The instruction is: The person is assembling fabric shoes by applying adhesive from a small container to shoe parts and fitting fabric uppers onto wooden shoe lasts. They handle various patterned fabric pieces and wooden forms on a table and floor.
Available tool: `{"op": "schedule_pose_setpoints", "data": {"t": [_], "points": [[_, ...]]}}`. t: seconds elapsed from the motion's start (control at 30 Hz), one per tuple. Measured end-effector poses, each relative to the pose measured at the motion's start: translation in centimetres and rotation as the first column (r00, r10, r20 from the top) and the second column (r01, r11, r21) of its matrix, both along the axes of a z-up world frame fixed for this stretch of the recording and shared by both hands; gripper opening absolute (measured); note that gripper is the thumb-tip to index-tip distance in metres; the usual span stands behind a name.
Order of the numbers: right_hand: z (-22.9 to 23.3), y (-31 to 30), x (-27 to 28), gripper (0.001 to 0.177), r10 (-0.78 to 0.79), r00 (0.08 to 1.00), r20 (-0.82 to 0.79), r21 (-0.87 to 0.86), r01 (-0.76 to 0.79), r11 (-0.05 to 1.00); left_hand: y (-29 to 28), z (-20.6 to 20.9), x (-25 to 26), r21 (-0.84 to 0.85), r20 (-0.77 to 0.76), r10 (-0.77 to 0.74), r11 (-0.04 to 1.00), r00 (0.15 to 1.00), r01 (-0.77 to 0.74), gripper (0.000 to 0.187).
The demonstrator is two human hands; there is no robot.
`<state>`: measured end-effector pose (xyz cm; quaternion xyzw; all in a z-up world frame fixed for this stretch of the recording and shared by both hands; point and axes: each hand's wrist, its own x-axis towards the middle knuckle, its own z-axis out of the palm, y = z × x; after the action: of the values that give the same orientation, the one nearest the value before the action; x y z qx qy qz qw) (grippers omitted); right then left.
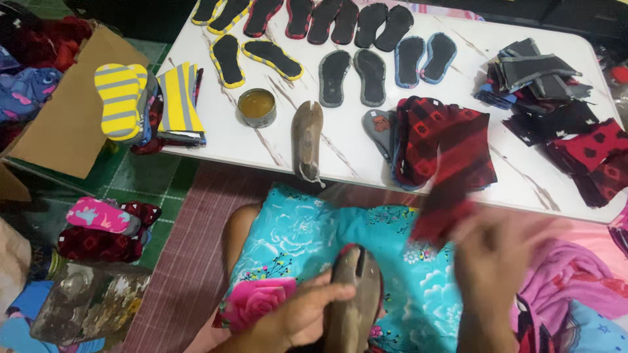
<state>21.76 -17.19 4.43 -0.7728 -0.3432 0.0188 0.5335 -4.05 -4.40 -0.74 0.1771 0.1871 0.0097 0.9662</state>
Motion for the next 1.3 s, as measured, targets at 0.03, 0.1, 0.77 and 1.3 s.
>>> {"op": "schedule_pose_setpoints", "data": {"t": [0.03, 0.1, 0.77, 1.3], "points": [[-2.1, -0.8, -2.4, 0.01, -0.109, 0.976, 0.19, -0.279, 0.16, 0.947, -0.3, -0.6, -0.3, -0.005, 0.047, 0.017, 1.0, 0.999, -0.017, 0.048], [-5.2, -3.6, -7.1, 0.028, 0.338, 0.845, -0.415, 0.03, -0.359, 0.933, -1.1, -2.0, -1.0, -0.02, 0.139, 0.054, 0.998, 0.989, -0.052, 0.048], [1.3, 3.4, -13.5, 0.02, 0.688, 0.615, 0.387, 0.134, -0.775, 0.618, 4.6, 0.1, 3.4, 0.183, 0.157, 0.12, 0.972, 0.98, -0.148, 0.039], [3.3, 16.1, -4.7, 0.02, 0.527, 0.656, 0.541, 0.194, -0.707, 0.68, 20.1, 7.4, 13.8, 0.594, 0.245, -0.045, 0.797, 0.969, -0.113, 0.035]]}}
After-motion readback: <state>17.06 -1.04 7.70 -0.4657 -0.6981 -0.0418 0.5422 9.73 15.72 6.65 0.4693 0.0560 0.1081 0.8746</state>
